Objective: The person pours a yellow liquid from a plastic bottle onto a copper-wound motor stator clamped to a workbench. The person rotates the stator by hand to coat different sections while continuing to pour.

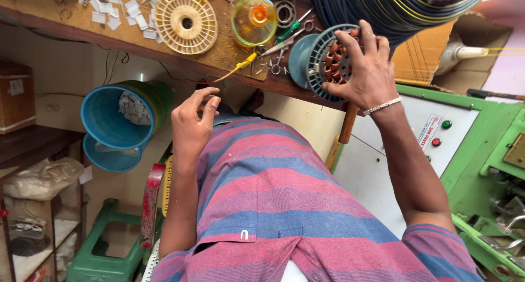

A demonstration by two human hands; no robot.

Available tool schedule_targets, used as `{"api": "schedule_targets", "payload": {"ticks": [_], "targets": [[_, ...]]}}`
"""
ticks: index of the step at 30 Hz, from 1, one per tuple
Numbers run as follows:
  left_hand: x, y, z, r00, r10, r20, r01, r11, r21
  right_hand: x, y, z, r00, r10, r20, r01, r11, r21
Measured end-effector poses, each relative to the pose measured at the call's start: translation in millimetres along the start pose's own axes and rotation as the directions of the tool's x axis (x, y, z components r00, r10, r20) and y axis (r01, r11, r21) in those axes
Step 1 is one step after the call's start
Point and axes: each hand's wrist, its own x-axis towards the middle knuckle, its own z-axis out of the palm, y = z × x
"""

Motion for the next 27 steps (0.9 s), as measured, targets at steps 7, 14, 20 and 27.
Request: {"api": "schedule_targets", "payload": {"ticks": [7, 14, 20, 27], "targets": [[13.9, -10.1, -35.5, 0.999, 0.035, 0.015, -0.035, 0.999, 0.023, 1.1, -10.1, 9.6, 0.994, 0.103, 0.019, -0.103, 0.995, -0.013], [34.1, -13.2, -61.9, 0.998, 0.057, 0.03, -0.059, 0.997, 0.054, -7.0, -22.9, 11.0, 0.971, -0.102, -0.214, 0.093, 0.994, -0.052], [33.1, -12.2, -59.5, 0.973, 0.179, 0.144, -0.199, 0.97, 0.139, 28.7, -85.3, 95.6, 0.909, 0.196, -0.367, 0.143, 0.681, 0.718], [12.3, -15.9, -68.7, 0.978, 0.063, 0.2, -0.104, 0.974, 0.202, 84.4, -91.1, 198.9, 0.844, 0.215, -0.491, 0.35, 0.472, 0.809]]}}
